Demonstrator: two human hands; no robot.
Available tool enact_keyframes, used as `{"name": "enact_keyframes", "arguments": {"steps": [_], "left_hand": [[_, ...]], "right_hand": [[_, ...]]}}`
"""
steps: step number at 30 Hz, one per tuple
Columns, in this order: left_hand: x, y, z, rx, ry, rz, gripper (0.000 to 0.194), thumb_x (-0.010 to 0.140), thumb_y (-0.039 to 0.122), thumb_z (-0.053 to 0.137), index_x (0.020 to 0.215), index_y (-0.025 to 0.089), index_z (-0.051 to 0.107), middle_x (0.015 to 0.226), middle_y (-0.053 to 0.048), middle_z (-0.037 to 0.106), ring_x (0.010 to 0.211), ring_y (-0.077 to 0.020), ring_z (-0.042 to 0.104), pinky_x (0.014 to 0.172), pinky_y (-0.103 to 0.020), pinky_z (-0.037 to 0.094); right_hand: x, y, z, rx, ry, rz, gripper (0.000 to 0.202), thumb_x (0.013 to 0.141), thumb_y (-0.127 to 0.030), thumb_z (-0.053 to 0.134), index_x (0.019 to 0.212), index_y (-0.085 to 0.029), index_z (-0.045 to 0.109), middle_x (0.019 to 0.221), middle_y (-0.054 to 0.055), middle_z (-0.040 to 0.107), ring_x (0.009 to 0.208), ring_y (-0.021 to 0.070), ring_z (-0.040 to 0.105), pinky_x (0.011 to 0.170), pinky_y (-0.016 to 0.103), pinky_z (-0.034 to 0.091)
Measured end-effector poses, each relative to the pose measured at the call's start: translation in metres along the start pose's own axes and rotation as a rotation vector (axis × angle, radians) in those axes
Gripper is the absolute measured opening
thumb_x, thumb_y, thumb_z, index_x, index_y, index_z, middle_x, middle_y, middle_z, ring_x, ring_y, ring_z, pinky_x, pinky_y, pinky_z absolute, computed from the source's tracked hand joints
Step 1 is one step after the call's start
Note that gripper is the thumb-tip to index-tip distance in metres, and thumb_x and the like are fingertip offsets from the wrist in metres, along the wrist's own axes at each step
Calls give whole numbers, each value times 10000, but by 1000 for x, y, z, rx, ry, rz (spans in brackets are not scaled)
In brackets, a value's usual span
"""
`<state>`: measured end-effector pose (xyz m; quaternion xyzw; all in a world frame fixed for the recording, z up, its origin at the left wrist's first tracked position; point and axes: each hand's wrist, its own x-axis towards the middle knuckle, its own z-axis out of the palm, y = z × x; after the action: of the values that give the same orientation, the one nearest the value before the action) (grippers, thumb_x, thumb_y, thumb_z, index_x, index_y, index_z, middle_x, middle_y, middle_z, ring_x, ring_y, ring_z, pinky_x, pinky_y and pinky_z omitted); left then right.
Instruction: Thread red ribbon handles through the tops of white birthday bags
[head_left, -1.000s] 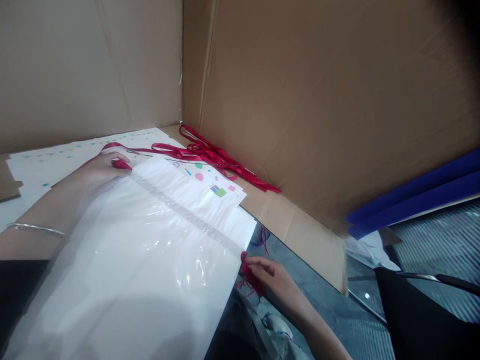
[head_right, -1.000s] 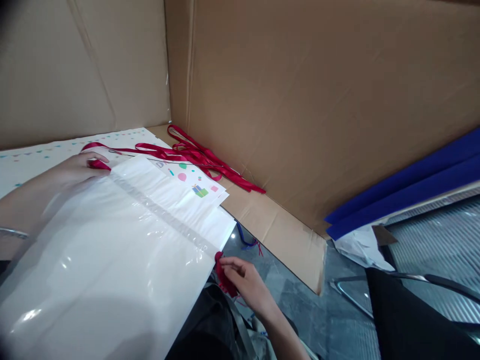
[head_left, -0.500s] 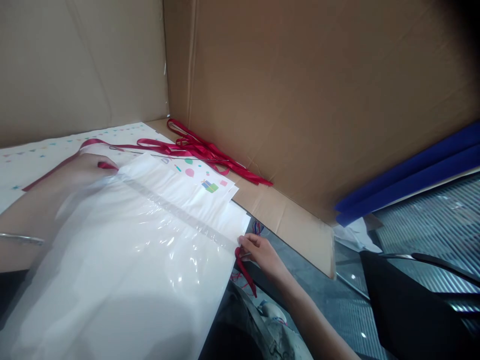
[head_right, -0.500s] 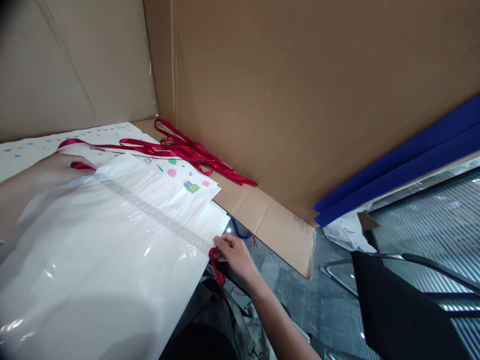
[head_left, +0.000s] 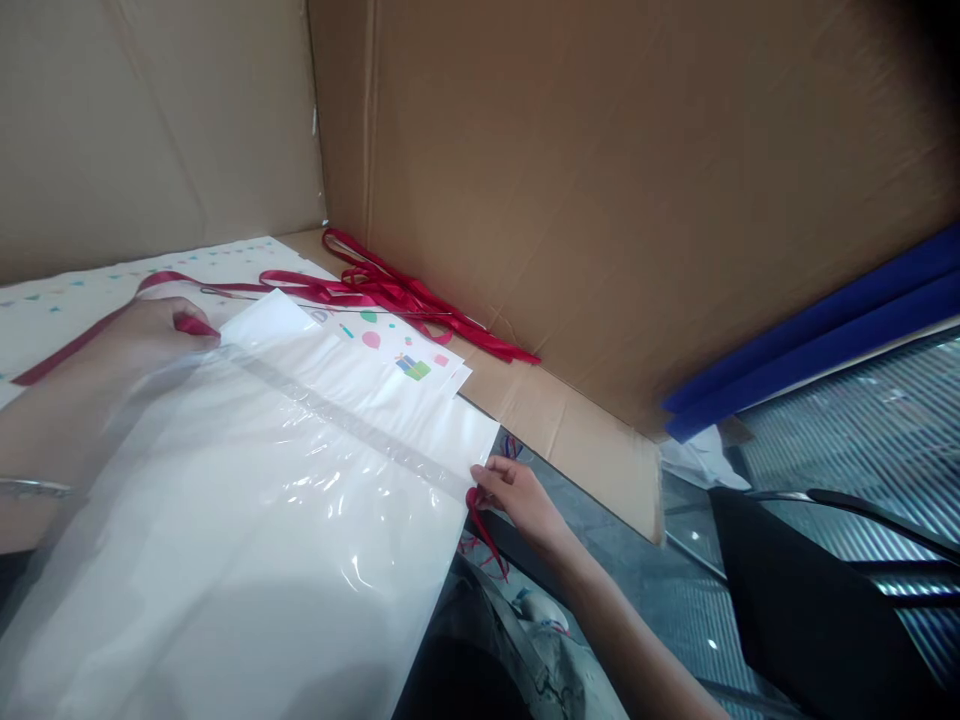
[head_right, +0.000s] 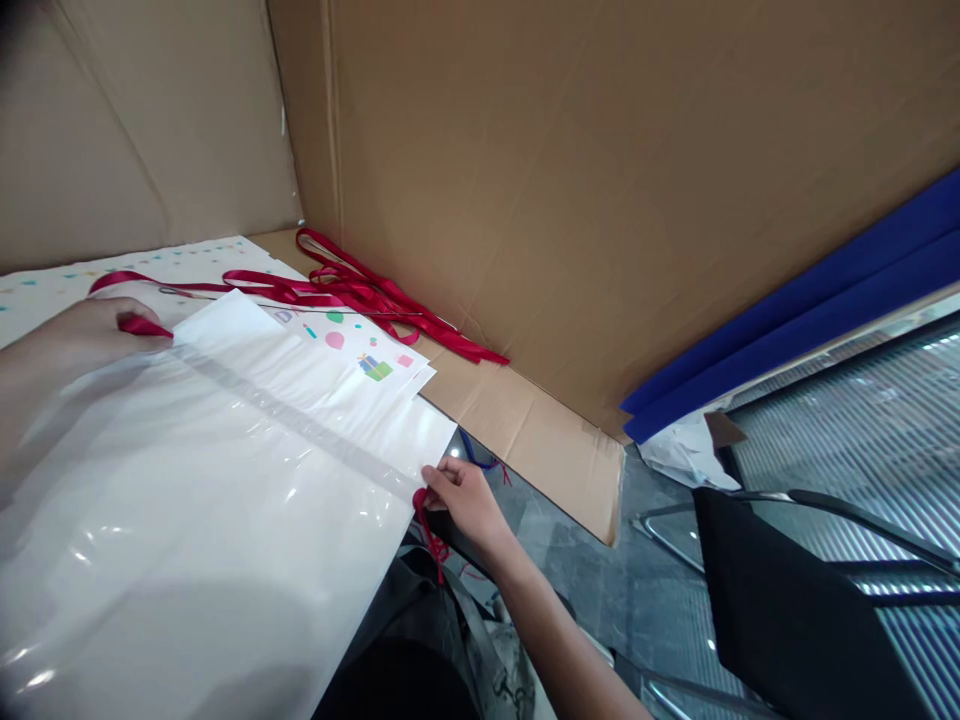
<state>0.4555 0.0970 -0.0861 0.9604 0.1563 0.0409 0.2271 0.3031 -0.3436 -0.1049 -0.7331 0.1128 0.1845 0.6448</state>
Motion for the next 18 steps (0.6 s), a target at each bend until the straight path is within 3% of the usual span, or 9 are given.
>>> {"name": "enact_keyframes", "arguments": {"steps": [6, 12, 18], "left_hand": [[0, -3, 1, 22, 33, 89, 296, 582, 369, 594, 808, 178, 595, 821, -6, 574, 764, -166, 521, 586, -210, 390], [-4, 5, -2, 61, -41, 24, 267, 605, 313, 585, 819, 161, 631, 786, -4, 608, 734, -164, 546, 599, -218, 391], [12, -5, 3, 82, 7, 98, 263, 584, 282, 597, 797, 138, 649, 772, -1, 617, 728, -156, 544, 618, -207, 391]], "right_hand": [[-7, -3, -6, -84, -47, 27, 437, 665, -576, 653, 724, -155, 552, 654, 8, 604, 616, 131, 584, 647, 269, 469], [-43, -5, -23, -338, -56, -42, 336, 815, -490, 540, 823, -156, 585, 762, 34, 638, 690, 148, 586, 675, 273, 454], [-54, 5, -30, -402, -52, -29, 338, 857, -476, 466, 831, -159, 578, 784, 44, 641, 718, 162, 597, 678, 277, 463]]}}
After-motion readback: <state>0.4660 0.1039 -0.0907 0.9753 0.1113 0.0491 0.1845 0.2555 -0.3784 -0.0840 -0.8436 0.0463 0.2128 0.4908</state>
